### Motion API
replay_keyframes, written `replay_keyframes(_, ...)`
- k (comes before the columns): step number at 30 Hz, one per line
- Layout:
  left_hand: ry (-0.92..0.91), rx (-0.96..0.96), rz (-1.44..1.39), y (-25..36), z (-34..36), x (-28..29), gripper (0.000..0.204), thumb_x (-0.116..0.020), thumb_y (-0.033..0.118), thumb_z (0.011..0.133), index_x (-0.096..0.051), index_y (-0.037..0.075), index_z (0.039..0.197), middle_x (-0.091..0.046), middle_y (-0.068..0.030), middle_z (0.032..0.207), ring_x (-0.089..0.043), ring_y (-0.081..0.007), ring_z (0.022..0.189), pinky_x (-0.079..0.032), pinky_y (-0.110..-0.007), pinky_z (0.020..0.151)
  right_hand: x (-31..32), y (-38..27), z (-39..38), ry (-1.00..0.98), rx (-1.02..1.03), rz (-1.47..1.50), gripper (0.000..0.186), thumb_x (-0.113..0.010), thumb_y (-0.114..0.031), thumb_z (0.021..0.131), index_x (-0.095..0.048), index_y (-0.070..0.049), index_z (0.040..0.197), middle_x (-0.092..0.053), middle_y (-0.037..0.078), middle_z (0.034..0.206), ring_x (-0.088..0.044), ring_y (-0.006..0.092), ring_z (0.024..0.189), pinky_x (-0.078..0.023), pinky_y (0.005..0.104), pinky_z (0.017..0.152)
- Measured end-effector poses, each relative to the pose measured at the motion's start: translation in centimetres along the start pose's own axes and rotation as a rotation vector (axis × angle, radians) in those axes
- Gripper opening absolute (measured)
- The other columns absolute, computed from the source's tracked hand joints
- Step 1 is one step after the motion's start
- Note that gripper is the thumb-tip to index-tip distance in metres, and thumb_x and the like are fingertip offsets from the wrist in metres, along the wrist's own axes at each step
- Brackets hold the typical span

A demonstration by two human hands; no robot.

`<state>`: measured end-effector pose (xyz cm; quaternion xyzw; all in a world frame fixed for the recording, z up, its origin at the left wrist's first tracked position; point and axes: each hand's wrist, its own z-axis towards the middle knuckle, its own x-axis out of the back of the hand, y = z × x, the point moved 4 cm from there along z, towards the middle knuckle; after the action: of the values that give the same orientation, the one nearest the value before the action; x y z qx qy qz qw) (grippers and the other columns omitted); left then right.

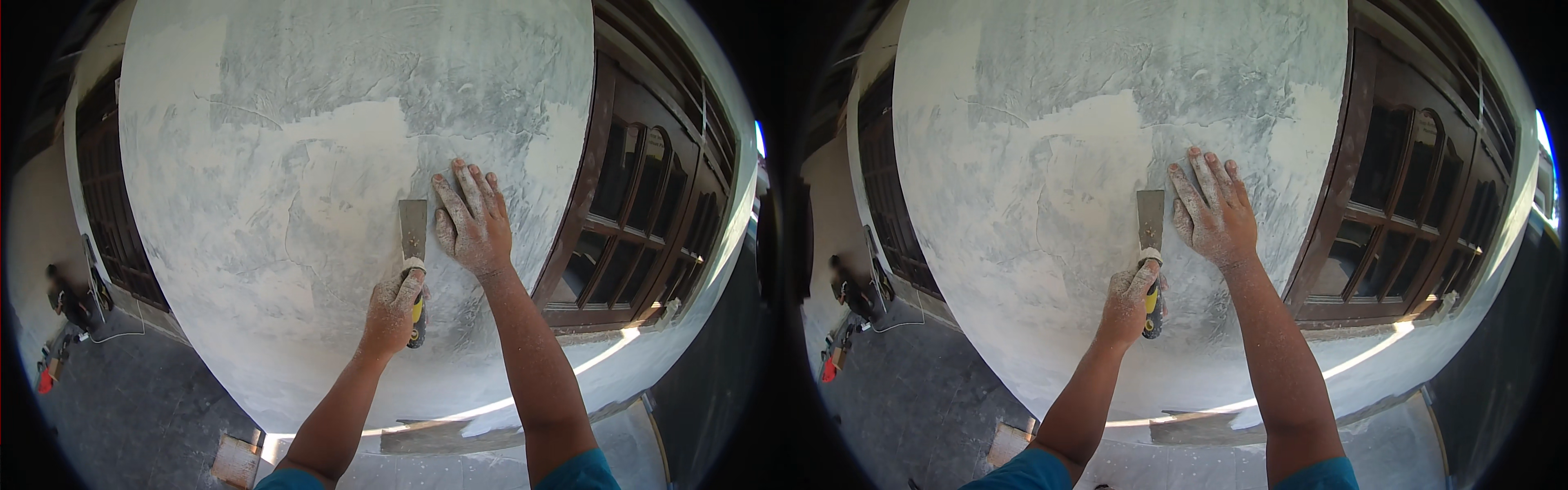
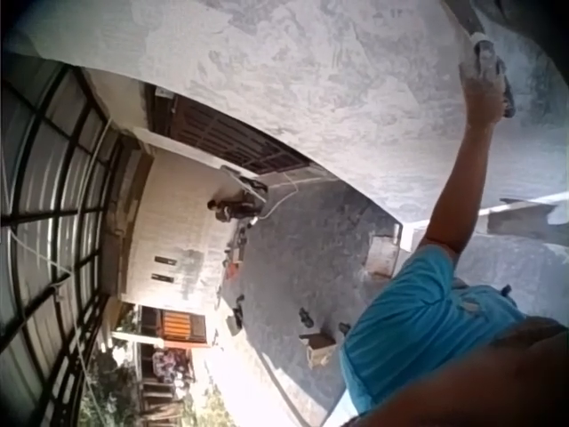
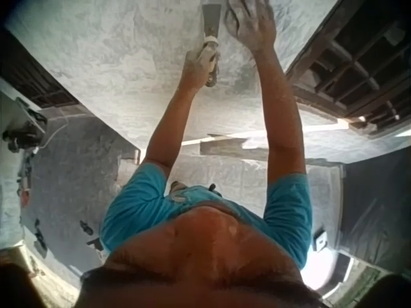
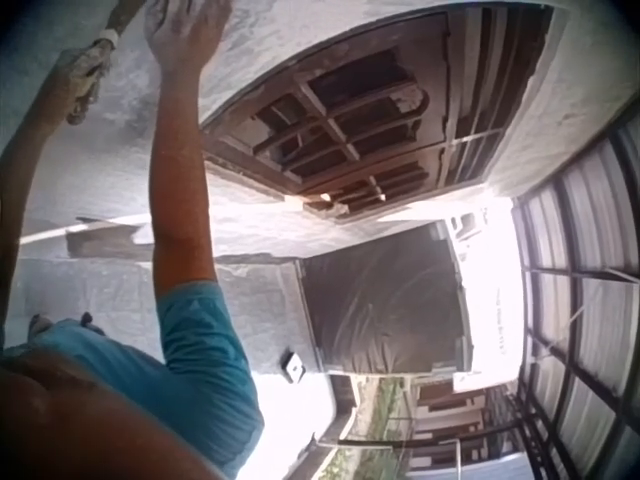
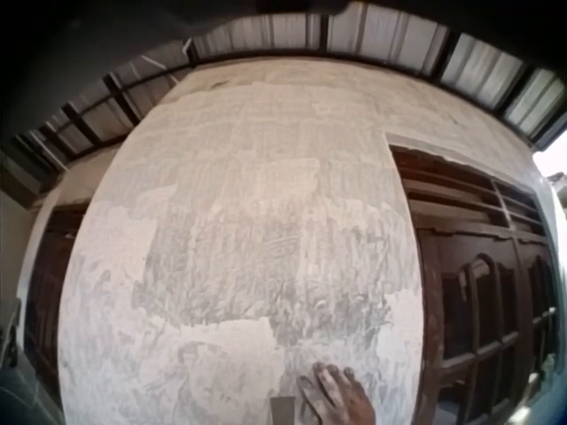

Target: Smoothing and applying plaster to a wall using a putty knife.

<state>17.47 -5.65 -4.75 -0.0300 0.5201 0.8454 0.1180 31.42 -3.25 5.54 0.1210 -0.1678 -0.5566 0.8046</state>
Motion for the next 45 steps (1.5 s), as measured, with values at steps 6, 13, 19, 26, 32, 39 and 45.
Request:
replay_keyframes(6, 0.006, 0.006, -0.048, 0.7, -0.3, -0.8, 0.040, -0.051, 0.036, 0.100, -0.061, 0.001, 0.083, -0.056, -0.0047, 0.064, -0.058, -0.0140, 0.050, -0.046, -0.029, 0.049, 0.2, 0.1, -0.1, 0.005, -0.007, 0.005, 0.047, -0.068, -0.020, 0.084, -0.062, -0.019, 0.131, -0.052, 0.011, 0.144, -0.051, 0.0289, 0.131, -0.035, 0.0475, 0.113)
replay_keyframes(13, 0.025, 0.009, -0.075, 1.5, 0.6, -0.6, 0.040, -0.053, 0.035, 0.100, -0.061, 0.000, 0.083, -0.057, -0.0042, 0.066, -0.058, -0.0146, 0.050, -0.046, -0.029, 0.050, 0.1, -0.1, 0.1, 0.000, 0.003, 0.045, 0.047, -0.064, -0.019, 0.083, -0.062, -0.017, 0.130, -0.050, 0.013, 0.145, -0.049, 0.0334, 0.132, -0.034, 0.0500, 0.113)
replay_keyframes(19, -0.003, 0.012, -0.003, 2.1, 0.5, 0.1, 0.039, -0.052, 0.032, 0.101, -0.061, -0.001, 0.082, -0.058, -0.0060, 0.066, -0.059, -0.0148, 0.050, -0.047, -0.030, 0.050, -0.1, 0.2, -0.1, 0.007, -0.008, 0.020, 0.047, -0.067, -0.020, 0.084, -0.063, -0.019, 0.130, -0.052, 0.009, 0.144, -0.051, 0.0284, 0.130, -0.036, 0.0476, 0.113)
replay_keyframes(26, -0.019, -0.104, 0.091, 0.9, 0.3, 1.1, 0.039, -0.050, 0.032, 0.102, -0.061, 0.000, 0.083, -0.058, -0.0064, 0.067, -0.059, -0.0153, 0.050, -0.048, -0.031, 0.050, 0.0, 0.0, 0.0, 0.007, 0.006, 0.020, 0.047, -0.067, -0.019, 0.083, -0.063, -0.019, 0.130, -0.052, 0.010, 0.144, -0.052, 0.0293, 0.130, -0.036, 0.0477, 0.112)
replay_keyframes(32, 0.046, 0.091, -0.002, 0.5, -0.9, 1.1, 0.041, -0.052, 0.036, 0.100, -0.061, 0.001, 0.081, -0.058, -0.0059, 0.067, -0.059, -0.0159, 0.050, -0.047, -0.031, 0.049, 0.2, 0.2, -0.1, 0.025, -0.008, 0.011, 0.048, -0.067, -0.020, 0.082, -0.063, -0.019, 0.130, -0.053, 0.011, 0.143, -0.052, 0.0293, 0.129, -0.037, 0.0475, 0.112)
replay_keyframes(39, 0.035, 0.090, -0.059, 0.3, -1.0, 1.3, 0.041, -0.053, 0.038, 0.099, -0.061, 0.001, 0.084, -0.058, -0.0061, 0.069, -0.059, -0.0164, 0.051, -0.047, -0.031, 0.050, 0.2, 0.0, -0.1, 0.010, -0.008, 0.004, 0.047, -0.067, -0.019, 0.082, -0.063, -0.018, 0.129, -0.053, 0.010, 0.143, -0.053, 0.0295, 0.128, -0.037, 0.0475, 0.112)
replay_keyframes(45, 0.008, -0.038, 0.036, 1.3, 0.5, 1.3, 0.037, -0.055, 0.038, 0.098, -0.061, 0.003, 0.090, -0.059, -0.0059, 0.072, -0.059, -0.0167, 0.051, -0.047, -0.030, 0.050, 0.3, -0.1, 0.2, 0.011, -0.009, 0.019, 0.047, -0.067, -0.019, 0.082, -0.063, -0.018, 0.129, -0.053, 0.010, 0.142, -0.053, 0.0294, 0.128, -0.036, 0.0473, 0.112)
